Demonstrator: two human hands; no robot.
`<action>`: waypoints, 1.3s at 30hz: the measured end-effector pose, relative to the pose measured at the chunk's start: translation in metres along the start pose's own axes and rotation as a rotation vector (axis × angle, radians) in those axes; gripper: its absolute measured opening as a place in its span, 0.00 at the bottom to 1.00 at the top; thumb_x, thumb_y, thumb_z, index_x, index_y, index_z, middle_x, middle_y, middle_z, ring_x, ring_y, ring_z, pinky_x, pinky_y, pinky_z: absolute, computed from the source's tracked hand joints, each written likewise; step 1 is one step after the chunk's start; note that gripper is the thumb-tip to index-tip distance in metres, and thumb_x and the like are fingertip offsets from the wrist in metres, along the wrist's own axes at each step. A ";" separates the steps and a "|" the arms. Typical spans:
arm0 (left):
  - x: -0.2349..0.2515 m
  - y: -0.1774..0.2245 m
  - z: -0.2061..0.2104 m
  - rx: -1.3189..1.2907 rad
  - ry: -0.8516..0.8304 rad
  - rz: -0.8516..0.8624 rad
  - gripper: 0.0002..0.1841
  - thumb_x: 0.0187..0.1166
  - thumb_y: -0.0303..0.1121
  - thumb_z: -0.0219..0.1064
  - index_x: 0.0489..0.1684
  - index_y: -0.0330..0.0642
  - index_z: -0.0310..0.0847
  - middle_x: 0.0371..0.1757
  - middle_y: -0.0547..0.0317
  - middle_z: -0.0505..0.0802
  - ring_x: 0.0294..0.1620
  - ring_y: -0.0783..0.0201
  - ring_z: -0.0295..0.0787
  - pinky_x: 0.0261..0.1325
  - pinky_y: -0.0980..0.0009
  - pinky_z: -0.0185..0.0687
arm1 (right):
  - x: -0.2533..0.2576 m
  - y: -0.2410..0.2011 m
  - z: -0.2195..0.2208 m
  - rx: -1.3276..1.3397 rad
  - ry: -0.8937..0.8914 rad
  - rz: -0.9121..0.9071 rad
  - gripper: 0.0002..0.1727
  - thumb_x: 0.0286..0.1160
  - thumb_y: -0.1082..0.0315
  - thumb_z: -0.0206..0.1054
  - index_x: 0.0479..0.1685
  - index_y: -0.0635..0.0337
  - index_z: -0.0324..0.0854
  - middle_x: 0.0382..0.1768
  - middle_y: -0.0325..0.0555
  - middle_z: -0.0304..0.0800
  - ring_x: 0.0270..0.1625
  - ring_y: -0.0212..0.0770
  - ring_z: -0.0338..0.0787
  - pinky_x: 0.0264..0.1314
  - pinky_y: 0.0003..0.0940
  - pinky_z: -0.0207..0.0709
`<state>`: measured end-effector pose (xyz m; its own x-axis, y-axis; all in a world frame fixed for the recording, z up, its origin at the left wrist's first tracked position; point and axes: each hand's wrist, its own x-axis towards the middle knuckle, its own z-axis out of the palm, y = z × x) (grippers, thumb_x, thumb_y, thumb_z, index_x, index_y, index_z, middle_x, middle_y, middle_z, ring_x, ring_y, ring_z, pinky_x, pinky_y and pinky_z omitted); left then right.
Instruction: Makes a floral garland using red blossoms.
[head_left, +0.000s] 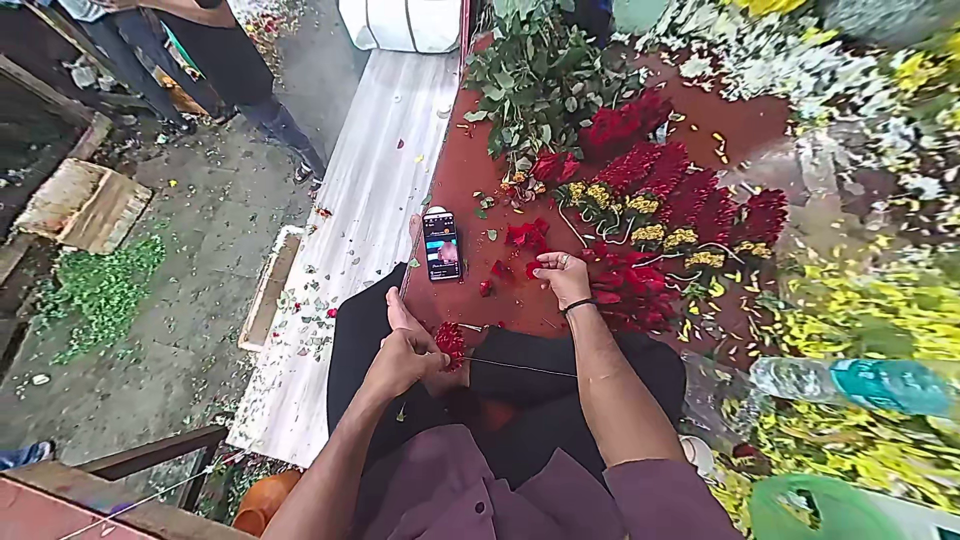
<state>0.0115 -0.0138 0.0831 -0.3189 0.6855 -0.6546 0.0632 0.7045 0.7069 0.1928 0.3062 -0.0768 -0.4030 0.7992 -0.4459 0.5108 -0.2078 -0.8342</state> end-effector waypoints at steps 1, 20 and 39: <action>-0.001 -0.001 0.001 0.000 0.001 0.001 0.09 0.67 0.42 0.79 0.26 0.49 0.92 0.21 0.70 0.88 0.22 0.73 0.81 0.31 0.67 0.79 | -0.001 -0.001 0.001 0.010 -0.012 0.006 0.22 0.55 0.83 0.78 0.55 0.64 0.87 0.42 0.53 0.90 0.30 0.42 0.88 0.29 0.39 0.86; 0.003 0.003 0.009 0.001 -0.022 0.002 0.09 0.68 0.42 0.78 0.26 0.49 0.92 0.21 0.69 0.89 0.21 0.73 0.81 0.30 0.68 0.79 | -0.002 -0.001 0.003 0.119 0.044 0.069 0.29 0.48 0.83 0.79 0.59 0.65 0.88 0.55 0.53 0.93 0.49 0.46 0.93 0.49 0.45 0.89; 0.002 0.009 0.005 0.001 -0.021 0.004 0.09 0.69 0.41 0.79 0.26 0.48 0.91 0.20 0.70 0.87 0.20 0.74 0.78 0.30 0.69 0.76 | -0.001 -0.006 0.001 0.041 0.044 0.059 0.12 0.69 0.64 0.79 0.48 0.57 0.91 0.36 0.42 0.92 0.30 0.32 0.82 0.33 0.32 0.76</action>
<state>0.0160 -0.0045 0.0869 -0.2991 0.6917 -0.6573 0.0653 0.7021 0.7091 0.1891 0.3061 -0.0724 -0.3392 0.8086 -0.4807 0.5007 -0.2774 -0.8200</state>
